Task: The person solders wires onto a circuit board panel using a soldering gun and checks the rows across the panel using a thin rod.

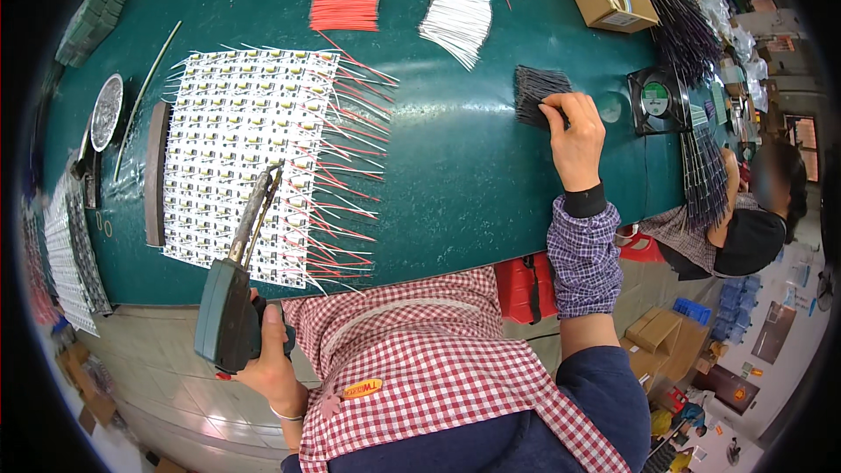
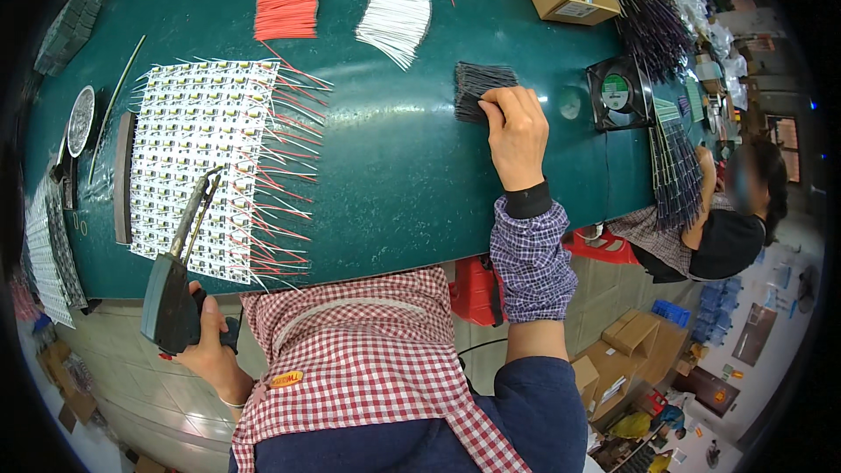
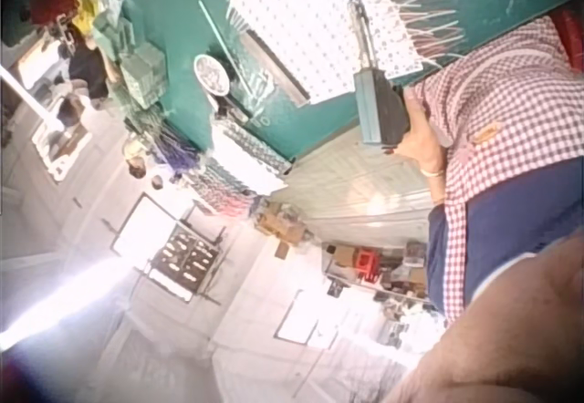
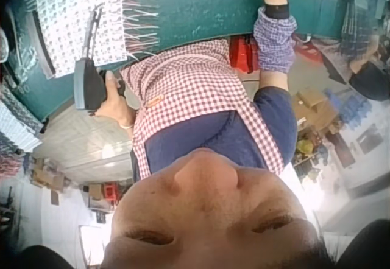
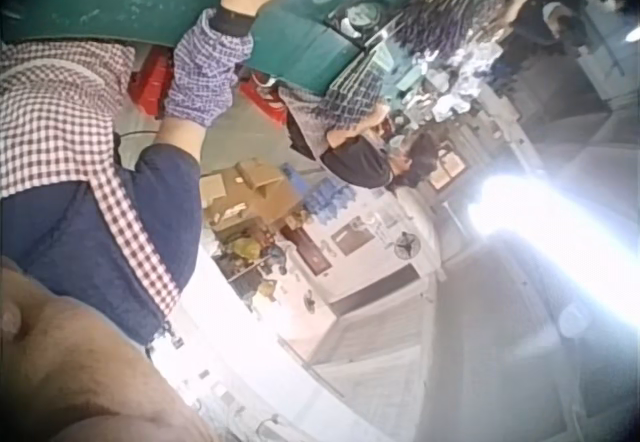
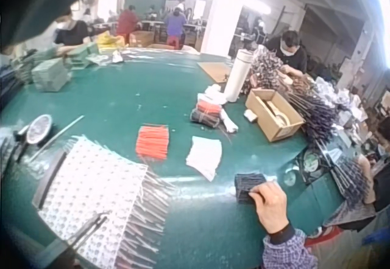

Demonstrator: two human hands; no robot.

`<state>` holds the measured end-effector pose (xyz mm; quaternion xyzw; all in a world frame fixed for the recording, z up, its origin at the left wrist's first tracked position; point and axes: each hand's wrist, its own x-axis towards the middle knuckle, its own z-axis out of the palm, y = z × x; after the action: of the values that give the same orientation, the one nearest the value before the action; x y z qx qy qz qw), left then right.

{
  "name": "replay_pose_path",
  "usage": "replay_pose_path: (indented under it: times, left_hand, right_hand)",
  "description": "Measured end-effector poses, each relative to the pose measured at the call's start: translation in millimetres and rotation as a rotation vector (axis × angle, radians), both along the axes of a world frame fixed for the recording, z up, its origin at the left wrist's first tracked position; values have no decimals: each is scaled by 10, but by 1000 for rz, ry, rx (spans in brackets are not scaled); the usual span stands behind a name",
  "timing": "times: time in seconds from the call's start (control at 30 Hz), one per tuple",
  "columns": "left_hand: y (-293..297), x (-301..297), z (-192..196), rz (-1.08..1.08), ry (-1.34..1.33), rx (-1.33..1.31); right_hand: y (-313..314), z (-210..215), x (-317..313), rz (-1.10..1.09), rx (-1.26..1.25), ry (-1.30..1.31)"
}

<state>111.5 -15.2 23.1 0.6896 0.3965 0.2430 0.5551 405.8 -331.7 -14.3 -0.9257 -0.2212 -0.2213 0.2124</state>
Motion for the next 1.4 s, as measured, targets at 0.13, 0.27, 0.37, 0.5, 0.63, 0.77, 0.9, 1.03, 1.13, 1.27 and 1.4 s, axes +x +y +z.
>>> replay_pose_path:
  times: [0.13,0.27,0.37,0.5,0.63,0.77,0.9,1.03,1.13,1.27,1.4]
  left_hand:
    - [-36,76,33,11,-20,-21]
    - [-7,71,9,5,-18,-22]
    - [19,91,0,-3,-8,-29]
    - [28,155,-19,18,-38,-20]
    - [192,76,-214,-16,-71,106]
    - [256,76,-79,-34,-7,-16]
    - [195,179,29,5,-92,-16]
    - [211,209,72,-3,-152,114]
    - [287,210,118,26,-127,100]
    - [381,300,150,39,-100,-53]
    - [452,385,156,-1,-115,-44]
  right_hand:
    - [22,-13,17,30,11,-39]
    - [49,1,39,53,-14,-90]
    - [92,61,26,-7,-78,-48]
    - [217,224,3,32,-214,-104]
    - [442,466,19,135,-456,-144]
    - [820,610,56,267,-749,-236]
    - [1180,545,77,330,-1023,-183]
    - [1327,462,105,409,-1067,-95]
    - [1359,441,132,426,-1108,-82]
    - [1420,477,129,442,-1168,-18]
    - [1341,507,218,514,-1137,-90]
